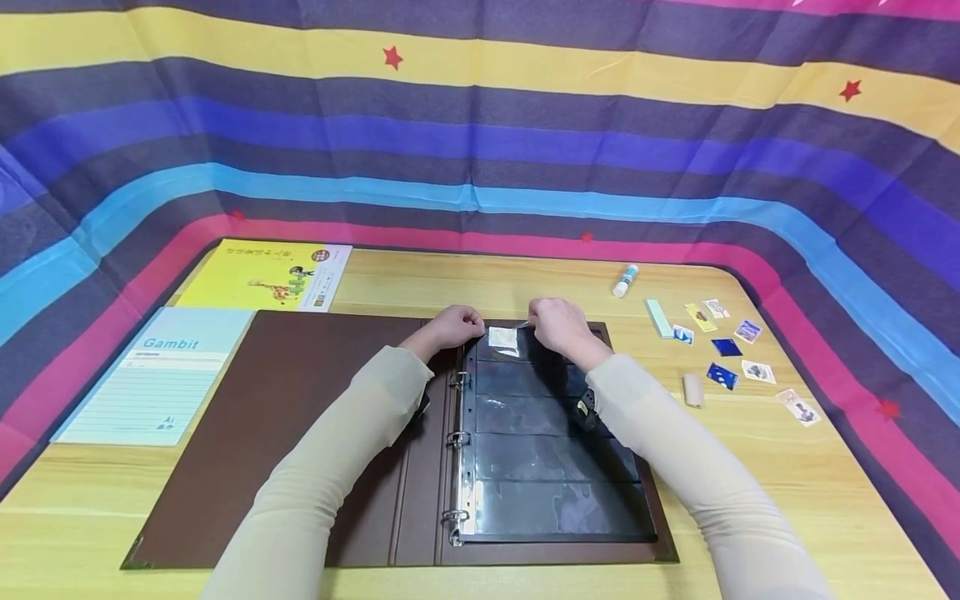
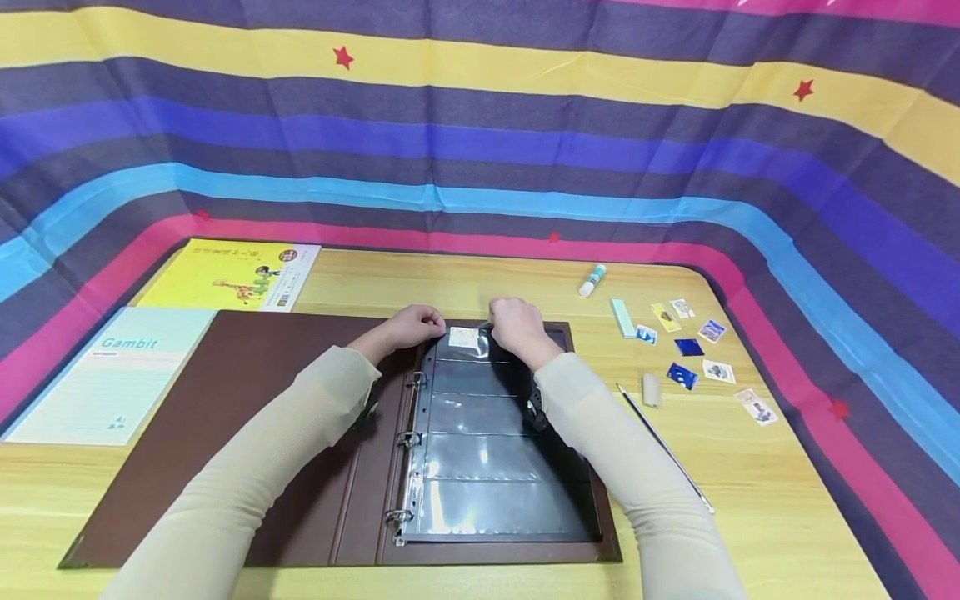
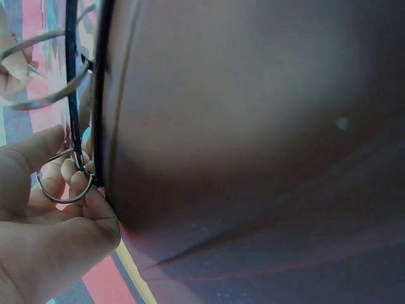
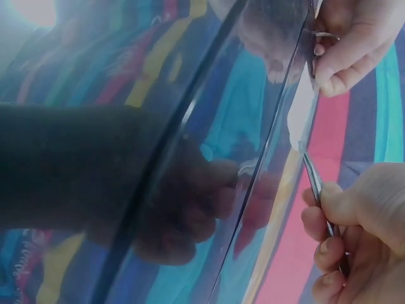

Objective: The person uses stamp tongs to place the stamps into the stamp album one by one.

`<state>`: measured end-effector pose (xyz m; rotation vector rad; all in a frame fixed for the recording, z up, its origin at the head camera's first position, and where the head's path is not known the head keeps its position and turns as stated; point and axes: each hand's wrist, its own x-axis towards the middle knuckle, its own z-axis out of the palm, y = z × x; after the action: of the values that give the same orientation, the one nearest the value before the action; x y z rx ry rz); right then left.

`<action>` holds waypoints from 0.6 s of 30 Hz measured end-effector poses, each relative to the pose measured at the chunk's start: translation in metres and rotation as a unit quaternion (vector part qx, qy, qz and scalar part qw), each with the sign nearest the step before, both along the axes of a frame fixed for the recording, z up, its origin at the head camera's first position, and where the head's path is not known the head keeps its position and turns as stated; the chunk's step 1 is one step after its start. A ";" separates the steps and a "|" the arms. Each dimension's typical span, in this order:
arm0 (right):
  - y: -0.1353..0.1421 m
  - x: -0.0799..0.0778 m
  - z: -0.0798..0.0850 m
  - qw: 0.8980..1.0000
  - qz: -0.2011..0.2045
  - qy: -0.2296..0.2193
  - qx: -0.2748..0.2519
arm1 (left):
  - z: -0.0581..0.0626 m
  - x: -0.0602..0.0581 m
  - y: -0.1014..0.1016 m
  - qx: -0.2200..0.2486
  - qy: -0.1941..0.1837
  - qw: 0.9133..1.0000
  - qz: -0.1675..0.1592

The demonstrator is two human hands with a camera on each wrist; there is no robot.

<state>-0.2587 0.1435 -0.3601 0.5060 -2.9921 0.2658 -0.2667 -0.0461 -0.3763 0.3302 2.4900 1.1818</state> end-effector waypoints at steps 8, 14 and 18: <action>0.006 -0.007 -0.005 0.997 0.075 0.008 -0.013 | 0.000 0.001 0.000 0.007 -0.006 1.000 0.002; 0.009 -0.010 -0.006 0.990 0.136 0.026 -0.021 | -0.004 -0.002 0.000 0.008 -0.012 1.000 0.001; 0.009 -0.010 -0.006 0.988 0.150 0.019 -0.021 | -0.004 -0.002 0.000 0.004 -0.014 1.000 0.002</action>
<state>-0.2688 0.1523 -0.3661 0.9463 -2.8583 0.3367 -0.2690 -0.0460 -0.3802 0.3094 2.4635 1.1909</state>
